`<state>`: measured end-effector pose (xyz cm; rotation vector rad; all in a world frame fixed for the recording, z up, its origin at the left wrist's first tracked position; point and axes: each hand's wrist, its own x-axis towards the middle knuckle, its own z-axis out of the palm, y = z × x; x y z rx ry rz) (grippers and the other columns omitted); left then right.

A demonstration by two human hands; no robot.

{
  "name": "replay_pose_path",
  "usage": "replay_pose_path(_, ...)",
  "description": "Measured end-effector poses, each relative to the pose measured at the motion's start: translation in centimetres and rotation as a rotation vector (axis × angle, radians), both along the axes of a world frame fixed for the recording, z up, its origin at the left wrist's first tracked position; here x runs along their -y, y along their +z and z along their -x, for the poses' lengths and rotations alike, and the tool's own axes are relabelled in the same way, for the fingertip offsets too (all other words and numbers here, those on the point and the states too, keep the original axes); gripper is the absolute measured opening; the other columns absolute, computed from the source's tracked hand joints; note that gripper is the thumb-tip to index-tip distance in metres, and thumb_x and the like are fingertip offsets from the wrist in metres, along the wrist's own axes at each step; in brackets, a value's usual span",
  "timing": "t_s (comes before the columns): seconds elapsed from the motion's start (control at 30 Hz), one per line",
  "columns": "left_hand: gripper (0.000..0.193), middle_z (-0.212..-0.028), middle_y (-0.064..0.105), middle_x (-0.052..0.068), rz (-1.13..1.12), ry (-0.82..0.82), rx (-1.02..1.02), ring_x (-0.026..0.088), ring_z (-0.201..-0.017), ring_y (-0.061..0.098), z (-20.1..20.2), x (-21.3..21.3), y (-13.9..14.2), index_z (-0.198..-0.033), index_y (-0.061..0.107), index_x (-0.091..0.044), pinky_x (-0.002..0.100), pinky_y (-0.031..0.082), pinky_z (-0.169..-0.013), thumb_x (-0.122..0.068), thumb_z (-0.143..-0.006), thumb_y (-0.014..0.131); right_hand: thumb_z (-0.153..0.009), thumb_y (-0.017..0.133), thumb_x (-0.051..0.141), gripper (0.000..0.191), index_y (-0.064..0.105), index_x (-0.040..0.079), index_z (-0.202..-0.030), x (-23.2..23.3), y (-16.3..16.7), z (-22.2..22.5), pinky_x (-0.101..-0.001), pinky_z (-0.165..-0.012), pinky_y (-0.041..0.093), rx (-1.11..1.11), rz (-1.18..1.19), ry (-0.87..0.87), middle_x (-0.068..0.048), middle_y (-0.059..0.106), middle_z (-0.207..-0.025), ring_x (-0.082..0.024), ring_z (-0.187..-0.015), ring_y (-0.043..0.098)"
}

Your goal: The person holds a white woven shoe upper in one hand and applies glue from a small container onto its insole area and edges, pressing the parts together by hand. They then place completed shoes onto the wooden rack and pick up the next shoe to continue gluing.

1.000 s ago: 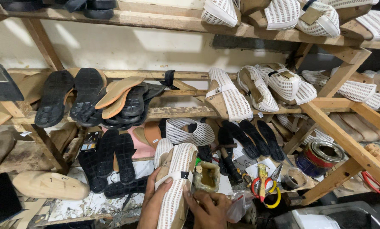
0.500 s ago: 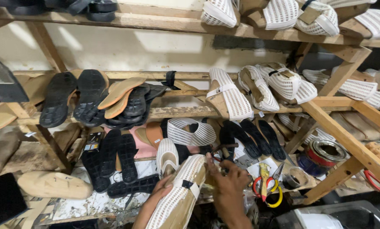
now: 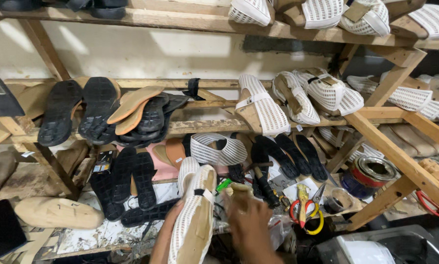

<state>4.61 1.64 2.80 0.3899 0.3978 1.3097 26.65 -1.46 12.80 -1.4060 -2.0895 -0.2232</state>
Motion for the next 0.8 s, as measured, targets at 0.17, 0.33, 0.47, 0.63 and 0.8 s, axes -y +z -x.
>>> replay_pose_path(0.17, 0.056, -0.125, 0.065, 0.016, 0.073, 0.092, -0.099, 0.022, -0.108, 0.064, 0.6, -0.5, 0.0, -0.148, 0.049, -0.007, 0.036, 0.051, -0.091, -0.023, -0.096, 0.062, -0.083, 0.062, 0.052, 0.047, 0.078, 0.023, -0.116, -3.6, 1.2, -2.1, -0.0730, -0.101, 0.018, 0.059, 0.223, -0.094, -0.009, 0.048, -0.154, -0.044, -0.142, 0.025)
replay_pose_path(0.33, 0.059, -0.125, 0.066, 0.015, 0.083, 0.237, -0.249, 0.022, -0.108, 0.065, 0.7, -0.6, 2.6, -0.148, 0.047, -0.010, 0.036, 0.052, -0.090, -0.022, -0.092, 0.063, -0.098, 0.049, 0.052, 0.042, 0.076, 0.025, -0.115, -3.9, 1.1, -2.5, -0.0633, -0.110, 0.025, 0.132, 0.388, -0.295, 0.007, 0.057, -0.142, -0.031, -0.141, 0.033)
replay_pose_path(0.47, 0.062, -0.125, 0.066, 0.014, 0.155, 0.330, -0.345, 0.022, -0.108, 0.066, -0.6, 0.2, 5.4, -0.148, 0.046, -0.012, 0.035, 0.052, -0.090, -0.021, -0.089, 0.063, -0.102, 0.051, 0.049, 0.048, 0.085, 0.015, -0.104, -2.8, 0.5, -2.9, -0.0427, -0.108, 0.042, -0.553, 0.526, -0.063, -0.008, 0.067, -0.129, -0.026, -0.124, 0.048)
replay_pose_path(0.63, 0.063, -0.127, 0.065, 0.013, 0.089, 0.339, -0.453, 0.020, -0.109, 0.064, -2.5, 1.4, 7.8, -0.149, 0.046, -0.012, 0.033, 0.051, -0.090, -0.022, -0.089, 0.064, -0.087, 0.063, 0.008, 0.049, 0.072, 0.017, -0.135, 0.5, -1.9, -1.5, -0.0389, -0.103, 0.036, -0.758, 0.485, 0.443, -0.012, 0.050, -0.118, -0.030, -0.121, 0.048)
replay_pose_path(0.8, 0.064, -0.129, 0.065, 0.016, 0.070, 0.286, -0.425, 0.021, -0.111, 0.064, -2.8, 1.7, 8.8, -0.150, 0.045, -0.012, 0.032, 0.051, -0.090, -0.023, -0.090, 0.063, -0.074, 0.072, 0.003, 0.073, 0.068, 0.036, -0.139, 0.8, -2.8, 0.1, -0.0418, -0.093, 0.032, -0.130, -0.120, 0.269, 0.000, 0.060, -0.113, -0.021, -0.108, 0.047)
